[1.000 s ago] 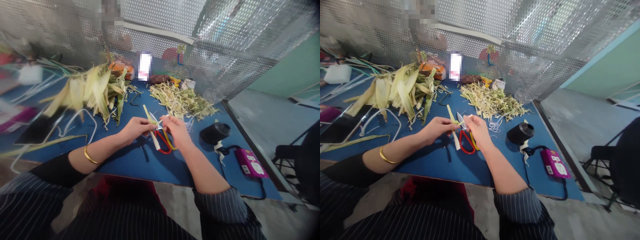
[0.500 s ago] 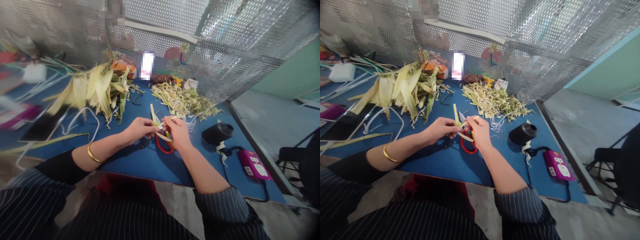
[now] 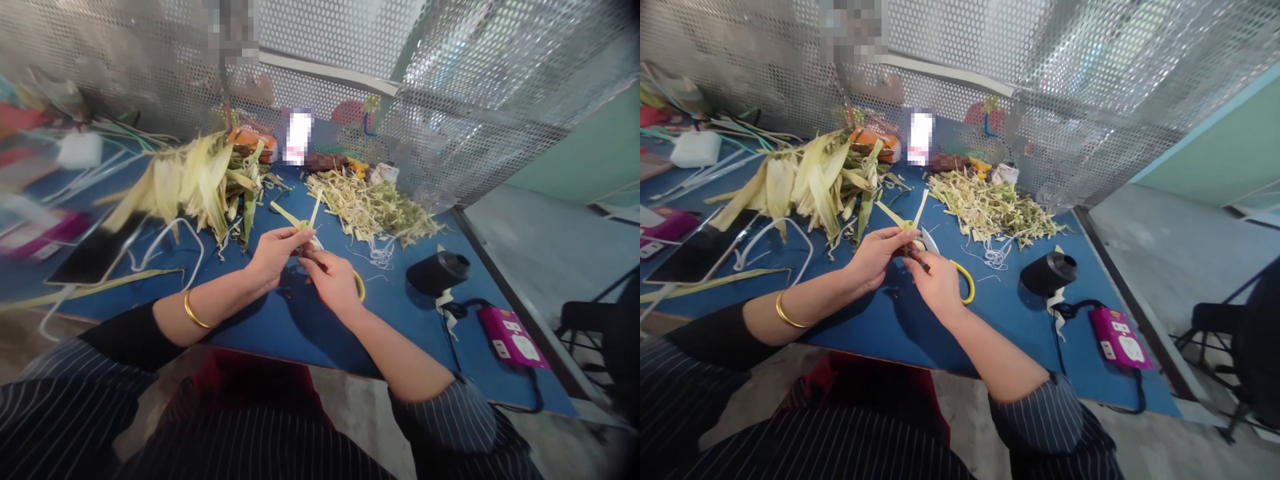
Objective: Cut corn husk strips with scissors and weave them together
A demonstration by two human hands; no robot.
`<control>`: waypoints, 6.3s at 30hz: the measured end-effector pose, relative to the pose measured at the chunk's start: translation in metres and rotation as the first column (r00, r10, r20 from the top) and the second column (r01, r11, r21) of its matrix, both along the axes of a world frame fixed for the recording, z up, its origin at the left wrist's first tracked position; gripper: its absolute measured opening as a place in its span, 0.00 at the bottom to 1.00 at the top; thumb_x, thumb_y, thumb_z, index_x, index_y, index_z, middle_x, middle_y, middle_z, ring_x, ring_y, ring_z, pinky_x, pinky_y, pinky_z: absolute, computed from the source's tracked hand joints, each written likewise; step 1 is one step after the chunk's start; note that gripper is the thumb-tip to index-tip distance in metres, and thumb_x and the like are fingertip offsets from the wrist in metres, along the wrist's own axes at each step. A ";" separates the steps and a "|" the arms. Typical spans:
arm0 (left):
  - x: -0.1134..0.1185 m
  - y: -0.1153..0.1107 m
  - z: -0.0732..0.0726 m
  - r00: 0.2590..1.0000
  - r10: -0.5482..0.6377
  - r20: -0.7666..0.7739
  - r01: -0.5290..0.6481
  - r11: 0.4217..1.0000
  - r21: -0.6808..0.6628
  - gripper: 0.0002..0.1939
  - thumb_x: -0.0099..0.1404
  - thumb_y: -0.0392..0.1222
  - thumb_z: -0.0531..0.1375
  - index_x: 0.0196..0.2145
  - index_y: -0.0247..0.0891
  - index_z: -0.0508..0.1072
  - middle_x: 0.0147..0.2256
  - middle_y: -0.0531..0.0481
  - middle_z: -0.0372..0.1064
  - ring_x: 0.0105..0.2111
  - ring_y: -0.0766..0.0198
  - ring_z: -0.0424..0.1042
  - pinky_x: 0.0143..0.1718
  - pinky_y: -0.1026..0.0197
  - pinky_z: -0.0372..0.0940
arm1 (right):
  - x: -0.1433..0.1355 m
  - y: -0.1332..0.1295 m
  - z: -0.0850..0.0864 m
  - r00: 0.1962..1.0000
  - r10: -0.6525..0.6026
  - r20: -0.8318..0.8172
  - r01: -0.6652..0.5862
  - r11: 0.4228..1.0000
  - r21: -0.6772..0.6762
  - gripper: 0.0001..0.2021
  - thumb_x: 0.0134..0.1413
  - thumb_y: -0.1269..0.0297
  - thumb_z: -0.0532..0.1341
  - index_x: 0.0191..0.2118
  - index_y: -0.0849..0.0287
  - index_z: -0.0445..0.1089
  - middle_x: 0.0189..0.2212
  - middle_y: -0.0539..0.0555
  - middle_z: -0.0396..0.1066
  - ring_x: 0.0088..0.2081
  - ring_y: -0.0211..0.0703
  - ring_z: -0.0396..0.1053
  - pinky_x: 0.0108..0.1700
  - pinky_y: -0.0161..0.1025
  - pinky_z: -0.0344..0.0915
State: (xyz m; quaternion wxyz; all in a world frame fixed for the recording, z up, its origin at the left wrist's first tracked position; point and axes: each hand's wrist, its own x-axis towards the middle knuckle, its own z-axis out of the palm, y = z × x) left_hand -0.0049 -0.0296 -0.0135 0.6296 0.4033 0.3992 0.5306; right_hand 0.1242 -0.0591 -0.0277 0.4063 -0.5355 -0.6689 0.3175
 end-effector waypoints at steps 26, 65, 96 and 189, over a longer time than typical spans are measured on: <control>-0.012 0.010 0.005 0.996 -0.060 -0.064 0.061 0.998 0.007 0.10 0.49 0.41 0.69 0.30 0.34 0.79 0.31 0.46 0.76 0.33 0.67 0.73 0.40 0.63 0.65 | -0.005 -0.012 0.008 0.940 0.130 -0.317 -0.196 0.963 -0.186 0.11 0.51 0.63 0.61 0.21 0.58 0.65 0.17 0.46 0.64 0.20 0.33 0.64 0.26 0.33 0.61; -0.017 0.008 0.008 0.912 -0.201 -0.357 0.238 0.969 0.061 0.11 0.53 0.46 0.65 0.23 0.34 0.74 0.18 0.54 0.62 0.18 0.73 0.59 0.19 0.66 0.50 | 0.020 -0.003 0.022 0.964 0.107 0.244 -0.140 0.983 0.122 0.13 0.58 0.63 0.55 0.23 0.57 0.65 0.19 0.47 0.67 0.25 0.37 0.63 0.40 0.39 0.59; -0.007 -0.008 0.008 0.625 -0.405 -0.667 0.548 0.836 0.005 0.20 0.58 0.52 0.58 0.17 0.35 0.65 0.17 0.58 0.46 0.19 0.72 0.43 0.21 0.63 0.39 | 0.029 0.010 0.026 0.995 0.041 -0.094 -0.047 0.997 -0.064 0.09 0.48 0.62 0.62 0.23 0.59 0.69 0.21 0.47 0.69 0.24 0.35 0.64 0.32 0.36 0.61; -0.016 0.004 0.010 0.931 -0.292 -0.221 0.297 0.955 -0.008 0.12 0.53 0.44 0.67 0.31 0.31 0.76 0.23 0.52 0.68 0.18 0.75 0.60 0.19 0.68 0.55 | 0.018 -0.004 0.018 0.907 -0.037 0.420 -0.117 0.935 0.334 0.14 0.62 0.64 0.52 0.24 0.57 0.61 0.22 0.49 0.65 0.28 0.38 0.61 0.41 0.38 0.56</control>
